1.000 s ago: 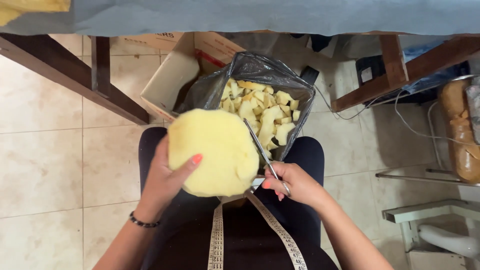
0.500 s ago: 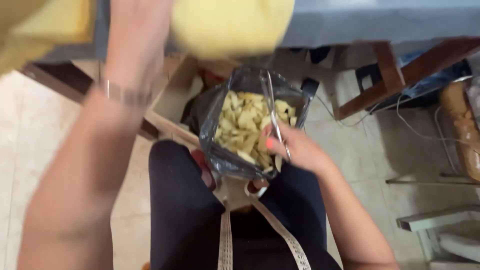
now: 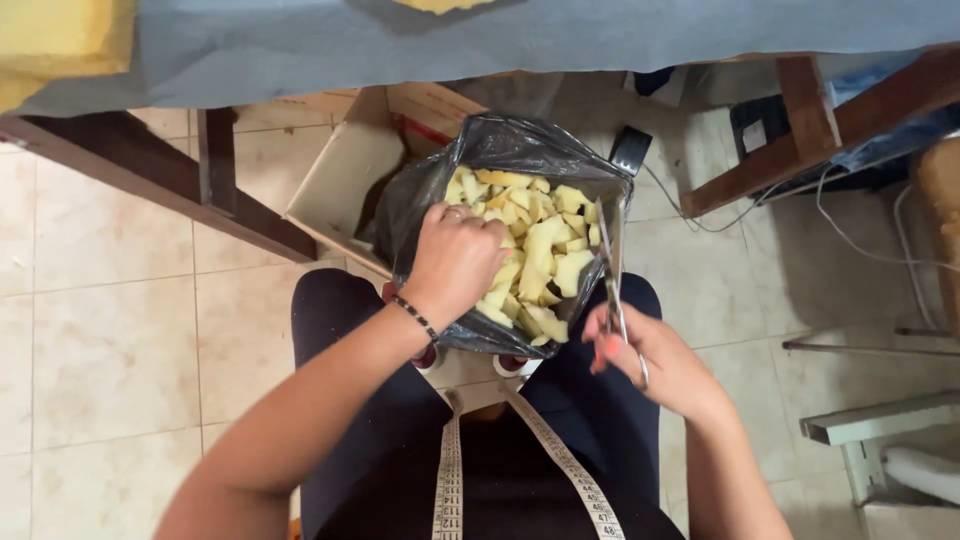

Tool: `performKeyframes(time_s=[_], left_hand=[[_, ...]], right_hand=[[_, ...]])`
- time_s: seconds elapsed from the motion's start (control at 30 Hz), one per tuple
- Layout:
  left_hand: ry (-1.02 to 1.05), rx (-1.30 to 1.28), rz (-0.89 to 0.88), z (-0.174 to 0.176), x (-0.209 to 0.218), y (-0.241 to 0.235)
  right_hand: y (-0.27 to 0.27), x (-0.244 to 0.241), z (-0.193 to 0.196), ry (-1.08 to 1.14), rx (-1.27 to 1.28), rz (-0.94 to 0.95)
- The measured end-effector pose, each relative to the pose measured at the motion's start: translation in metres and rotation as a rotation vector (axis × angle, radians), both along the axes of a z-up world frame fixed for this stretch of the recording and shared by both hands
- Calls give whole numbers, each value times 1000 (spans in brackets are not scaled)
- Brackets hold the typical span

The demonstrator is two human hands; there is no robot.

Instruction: Cutting a large piece of yellow foam into small chunks using scissors and collecting them in a plastic bag.

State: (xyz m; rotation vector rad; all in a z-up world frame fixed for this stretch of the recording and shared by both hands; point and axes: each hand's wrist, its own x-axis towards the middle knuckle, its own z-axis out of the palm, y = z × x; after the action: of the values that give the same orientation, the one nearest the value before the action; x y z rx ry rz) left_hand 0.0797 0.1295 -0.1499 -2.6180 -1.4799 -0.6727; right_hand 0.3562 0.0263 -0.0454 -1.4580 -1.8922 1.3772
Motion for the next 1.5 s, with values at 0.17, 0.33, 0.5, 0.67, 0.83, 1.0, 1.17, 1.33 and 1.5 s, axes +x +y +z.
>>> performKeyframes(time_s=[0.17, 0.33, 0.5, 0.67, 0.83, 1.0, 1.17, 1.33, 1.5], left_hand=[[-12, 81, 85, -52, -7, 9], [-88, 91, 73, -27, -26, 2], [-371, 25, -31, 55, -29, -29], [-408, -76, -116, 78, -41, -44], [-572, -157, -115, 71, -53, -43], [-748, -348, -175, 59, -42, -51], [-698, -349, -75, 63, -45, -50], [-399, -138, -26, 66, -52, -39], [-140, -111, -115, 36, -21, -30]], right_hand=[[-20, -2, 4, 8, -117, 47], [-16, -18, 5, -106, -184, 155], [-7, -31, 0, -165, -243, 262], [5, -48, 7, -254, -279, 321], [4, -45, -1, -301, -314, 366], [5, -58, -2, -240, -274, 323], [3, -65, -21, -11, -346, 111], [1, -46, -31, 147, -374, 95], [-9, -11, -22, 366, -124, 265]])
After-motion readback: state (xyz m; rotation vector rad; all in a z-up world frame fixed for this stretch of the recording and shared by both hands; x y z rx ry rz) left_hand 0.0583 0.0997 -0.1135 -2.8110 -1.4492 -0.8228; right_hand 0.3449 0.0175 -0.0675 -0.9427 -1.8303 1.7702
